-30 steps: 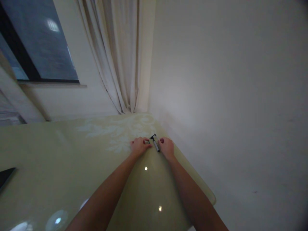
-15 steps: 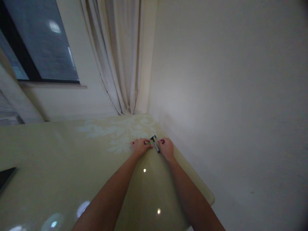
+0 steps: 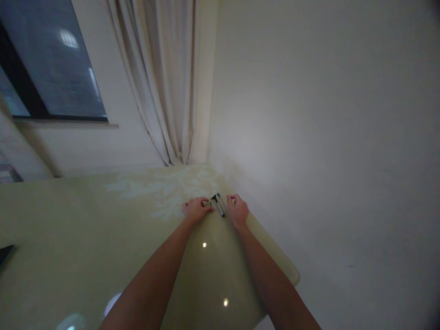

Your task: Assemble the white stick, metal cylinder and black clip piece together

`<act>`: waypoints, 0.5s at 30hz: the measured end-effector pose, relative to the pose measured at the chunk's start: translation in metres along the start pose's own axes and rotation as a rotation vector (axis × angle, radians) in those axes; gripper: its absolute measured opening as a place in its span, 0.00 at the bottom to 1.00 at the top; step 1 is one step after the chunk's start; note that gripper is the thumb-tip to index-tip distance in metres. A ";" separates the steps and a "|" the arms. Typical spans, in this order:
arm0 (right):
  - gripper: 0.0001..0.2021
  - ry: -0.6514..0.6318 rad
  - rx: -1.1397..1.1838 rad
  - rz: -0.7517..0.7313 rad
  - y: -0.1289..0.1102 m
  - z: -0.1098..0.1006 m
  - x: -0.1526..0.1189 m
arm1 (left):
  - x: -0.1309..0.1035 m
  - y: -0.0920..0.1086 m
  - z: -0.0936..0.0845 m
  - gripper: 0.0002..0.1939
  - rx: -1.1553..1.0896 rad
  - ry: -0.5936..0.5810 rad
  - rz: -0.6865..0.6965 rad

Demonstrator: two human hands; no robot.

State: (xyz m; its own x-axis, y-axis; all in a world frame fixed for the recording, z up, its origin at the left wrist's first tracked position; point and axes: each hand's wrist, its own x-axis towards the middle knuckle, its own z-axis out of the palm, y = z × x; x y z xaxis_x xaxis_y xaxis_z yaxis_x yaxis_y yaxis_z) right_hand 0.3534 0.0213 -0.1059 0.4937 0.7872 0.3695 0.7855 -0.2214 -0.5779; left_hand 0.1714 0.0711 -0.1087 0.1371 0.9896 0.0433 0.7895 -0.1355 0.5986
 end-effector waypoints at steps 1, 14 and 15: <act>0.20 0.001 -0.003 0.009 0.000 0.000 0.000 | 0.000 0.000 0.000 0.24 -0.002 0.006 -0.003; 0.21 0.008 0.009 0.017 0.003 0.003 -0.001 | -0.007 0.004 0.006 0.20 0.029 0.076 0.006; 0.21 0.009 0.010 0.016 0.003 0.003 0.000 | -0.007 0.004 0.007 0.20 0.033 0.079 0.012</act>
State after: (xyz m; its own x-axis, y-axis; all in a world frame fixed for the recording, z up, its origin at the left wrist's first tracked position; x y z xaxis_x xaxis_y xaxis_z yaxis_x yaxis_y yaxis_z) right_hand 0.3543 0.0219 -0.1098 0.5098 0.7782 0.3667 0.7736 -0.2283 -0.5911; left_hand 0.1775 0.0631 -0.1121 0.1002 0.9884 0.1138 0.8078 -0.1476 0.5707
